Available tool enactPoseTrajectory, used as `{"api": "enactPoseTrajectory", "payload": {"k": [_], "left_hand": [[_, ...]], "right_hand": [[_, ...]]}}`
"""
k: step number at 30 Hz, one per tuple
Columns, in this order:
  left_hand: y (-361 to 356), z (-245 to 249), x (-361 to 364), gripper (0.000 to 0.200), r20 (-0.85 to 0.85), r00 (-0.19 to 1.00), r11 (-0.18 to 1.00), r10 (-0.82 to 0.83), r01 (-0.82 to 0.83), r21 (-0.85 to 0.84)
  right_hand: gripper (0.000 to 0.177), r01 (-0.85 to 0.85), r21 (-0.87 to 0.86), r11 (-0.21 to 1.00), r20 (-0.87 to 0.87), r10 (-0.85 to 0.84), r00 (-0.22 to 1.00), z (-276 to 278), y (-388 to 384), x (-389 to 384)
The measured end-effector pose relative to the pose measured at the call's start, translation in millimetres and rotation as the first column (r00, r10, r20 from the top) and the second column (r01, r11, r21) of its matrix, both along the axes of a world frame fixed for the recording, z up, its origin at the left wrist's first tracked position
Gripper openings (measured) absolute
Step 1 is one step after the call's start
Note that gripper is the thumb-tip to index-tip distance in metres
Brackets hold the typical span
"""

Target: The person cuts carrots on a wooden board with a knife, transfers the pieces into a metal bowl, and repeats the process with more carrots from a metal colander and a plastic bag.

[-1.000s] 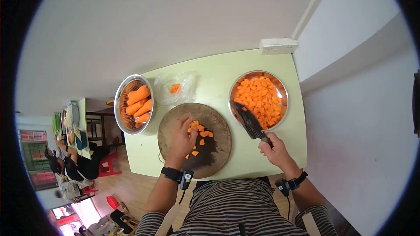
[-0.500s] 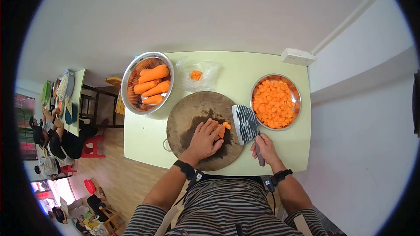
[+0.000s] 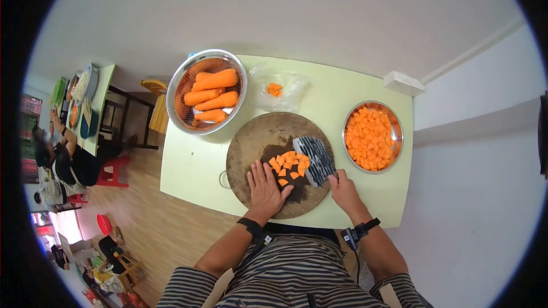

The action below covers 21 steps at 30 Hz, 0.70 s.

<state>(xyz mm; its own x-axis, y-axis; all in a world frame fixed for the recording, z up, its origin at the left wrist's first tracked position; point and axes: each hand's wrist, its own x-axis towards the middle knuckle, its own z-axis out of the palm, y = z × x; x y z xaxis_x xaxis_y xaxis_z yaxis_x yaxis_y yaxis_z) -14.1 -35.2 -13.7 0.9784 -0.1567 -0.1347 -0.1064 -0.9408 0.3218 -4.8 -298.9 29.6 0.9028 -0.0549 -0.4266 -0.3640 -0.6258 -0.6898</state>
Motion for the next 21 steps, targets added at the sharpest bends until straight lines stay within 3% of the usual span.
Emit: {"api": "enactPoseTrajectory", "payload": {"k": [1,3,7,15,21], "left_hand": [[-6,-2,6,0.105,0.017,1.000,0.997,-0.006,0.007,-0.080],[-18,-3,16,0.104,0.046,0.999,0.975,-0.020,0.030,-0.219],[-35,-8,24,0.102,0.083,0.996,0.991,0.019,-0.008,-0.130],[-35,-1,24,0.084,0.097,0.994,0.988,0.044,-0.030,-0.149],[-34,-2,22,0.071,0.154,0.988,0.976,0.015,0.019,-0.217]], "right_hand": [[0.032,-0.046,-0.086,0.995,0.038,0.049,0.998,5,5,0],[0.031,-0.086,-0.102,0.991,0.043,0.090,0.995,3,13,-1],[0.031,-0.138,-0.116,0.984,-0.029,0.136,0.990,11,29,-3],[0.035,-0.134,-0.075,0.988,-0.029,0.132,0.991,2,63,-26],[0.032,-0.047,0.098,0.994,-0.094,0.057,0.994,-6,65,-35]]}}
